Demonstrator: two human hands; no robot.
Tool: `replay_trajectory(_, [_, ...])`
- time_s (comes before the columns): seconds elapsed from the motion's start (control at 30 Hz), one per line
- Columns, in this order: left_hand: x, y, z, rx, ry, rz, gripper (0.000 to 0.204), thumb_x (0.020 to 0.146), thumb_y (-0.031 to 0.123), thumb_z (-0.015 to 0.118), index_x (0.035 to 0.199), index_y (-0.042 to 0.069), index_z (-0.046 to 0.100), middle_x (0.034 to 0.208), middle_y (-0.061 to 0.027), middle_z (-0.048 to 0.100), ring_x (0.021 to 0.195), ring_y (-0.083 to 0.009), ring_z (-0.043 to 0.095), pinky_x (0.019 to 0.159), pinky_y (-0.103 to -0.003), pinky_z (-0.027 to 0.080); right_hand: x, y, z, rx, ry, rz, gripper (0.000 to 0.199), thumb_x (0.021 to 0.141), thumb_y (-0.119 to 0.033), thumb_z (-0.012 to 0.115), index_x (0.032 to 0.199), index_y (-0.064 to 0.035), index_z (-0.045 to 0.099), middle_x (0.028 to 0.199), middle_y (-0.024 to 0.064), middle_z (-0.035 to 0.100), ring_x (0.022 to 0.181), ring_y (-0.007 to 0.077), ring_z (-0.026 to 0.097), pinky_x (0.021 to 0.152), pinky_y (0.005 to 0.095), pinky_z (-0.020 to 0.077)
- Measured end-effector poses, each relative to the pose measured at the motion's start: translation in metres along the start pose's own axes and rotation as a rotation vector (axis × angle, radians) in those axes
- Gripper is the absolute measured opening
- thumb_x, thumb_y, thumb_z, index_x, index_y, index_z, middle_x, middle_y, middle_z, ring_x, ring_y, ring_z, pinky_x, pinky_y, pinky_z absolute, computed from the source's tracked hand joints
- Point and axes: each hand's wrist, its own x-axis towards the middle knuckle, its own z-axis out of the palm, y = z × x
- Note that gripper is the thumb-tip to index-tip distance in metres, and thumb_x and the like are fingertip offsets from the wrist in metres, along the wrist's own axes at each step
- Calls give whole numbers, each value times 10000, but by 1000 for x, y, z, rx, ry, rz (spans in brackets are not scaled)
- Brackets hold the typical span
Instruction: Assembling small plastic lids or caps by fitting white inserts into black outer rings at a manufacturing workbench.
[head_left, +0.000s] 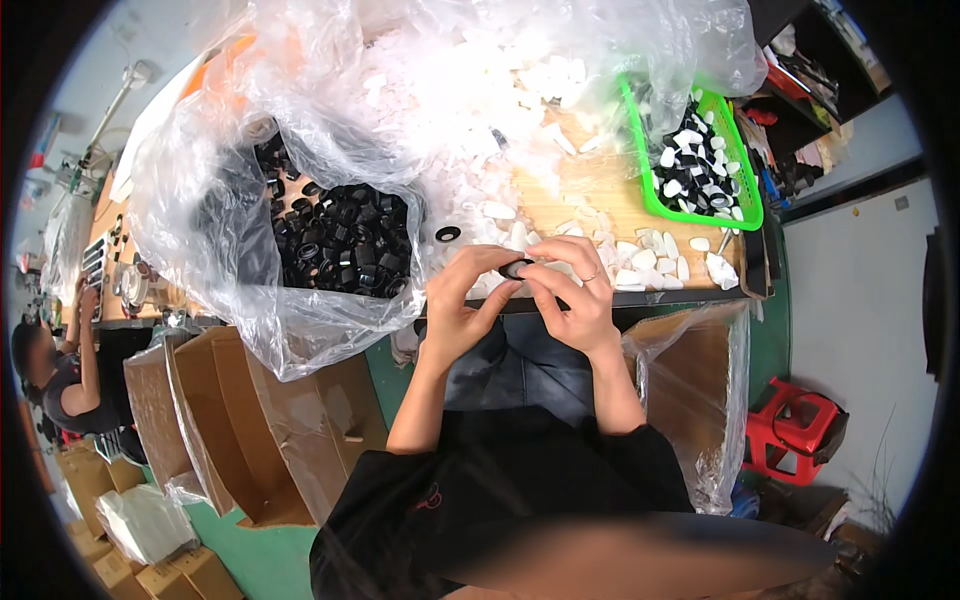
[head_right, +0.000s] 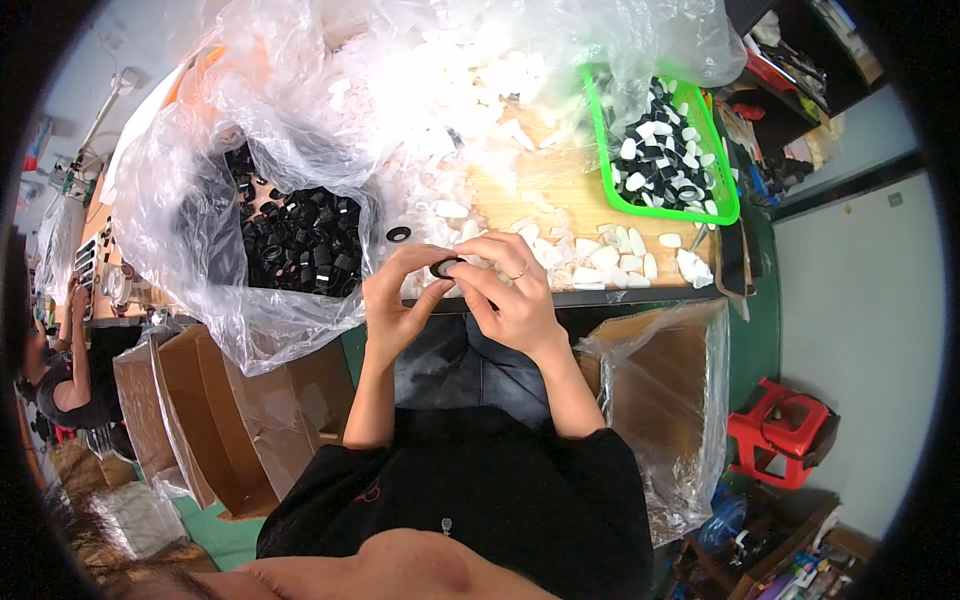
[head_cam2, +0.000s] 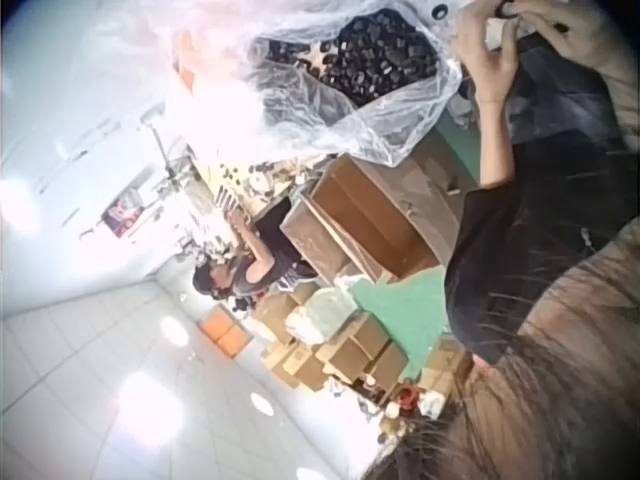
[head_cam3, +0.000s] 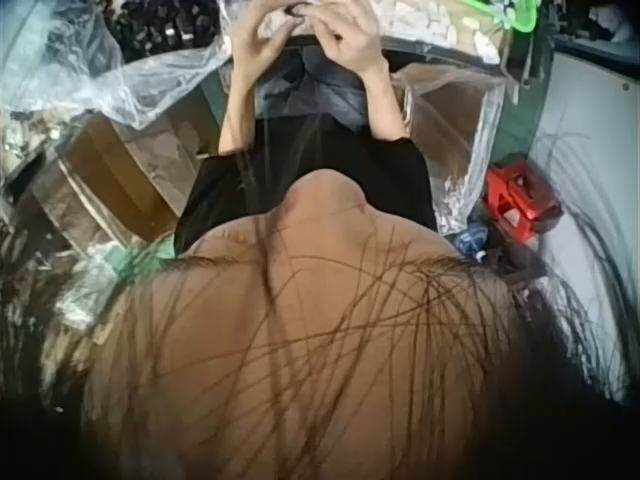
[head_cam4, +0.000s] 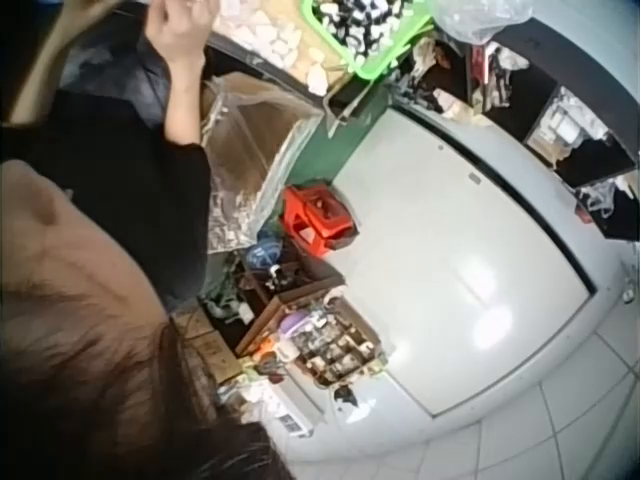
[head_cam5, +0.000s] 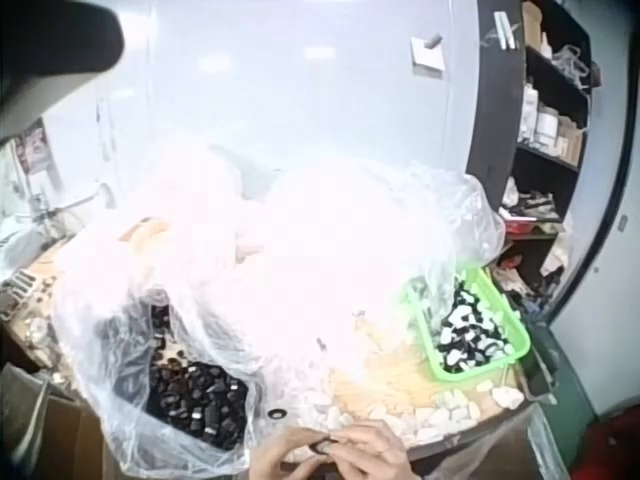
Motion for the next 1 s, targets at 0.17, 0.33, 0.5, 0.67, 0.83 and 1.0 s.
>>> replay_trajectory(0.17, [-3, 2, -3, 83, -62, -8, 327, 733, -21, 769, 1047, -6, 680, 993, -137, 708, 918, -260, 677, 822, -329, 523, -7, 0, -1, 100, -50, 105, 193, 766, 36, 688, 942, -42, 700, 1094, 85, 641, 917, 265, 618, 781, 350, 518])
replay_trajectory(0.33, [-12, -7, -9, 150, -7, -57, 299, 738, -10, 767, 1027, -3, 692, 990, -125, 713, 914, -251, 679, 814, -320, 520, -22, 53, -13, 55, -26, 521, 143, 824, 10, 658, 963, -13, 683, 1038, 103, 654, 903, 223, 617, 768, 318, 503])
replay_trajectory(0.5, [-6, -13, -3, 137, 43, -50, 284, 747, -6, 765, 1022, -5, 692, 997, -118, 714, 886, -243, 679, 799, -326, 520, -25, 111, -22, -414, -91, 438, 94, 839, -13, 663, 933, -16, 673, 1016, 98, 669, 969, 259, 621, 829, 353, 490])
replay_trajectory(0.67, [-4, -16, -3, 256, 48, -51, 299, 753, -23, 764, 1045, -1, 702, 994, -91, 696, 829, -186, 666, 767, -278, 524, -10, 87, -5, -210, 9, 372, 93, 830, 7, 662, 916, -16, 686, 1039, 100, 683, 1008, 282, 623, 875, 363, 491])
replay_trajectory(0.83, [-9, -18, 3, 57, 56, -216, 310, 776, -17, 764, 1079, -7, 701, 1009, -90, 685, 824, -153, 660, 714, -253, 526, -3, 21, 18, -34, -49, 26, 213, 718, 91, 693, 901, -16, 703, 1051, 59, 689, 937, 275, 637, 790, 366, 536])
replay_trajectory(1.0, [-8, -15, 6, -139, 83, -233, 293, 785, -23, 753, 1074, 4, 710, 988, -91, 700, 841, -180, 690, 720, -265, 539, -8, 18, 18, 20, -43, 25, 248, 717, 69, 719, 941, -34, 702, 1038, 64, 678, 920, 288, 632, 790, 363, 538])
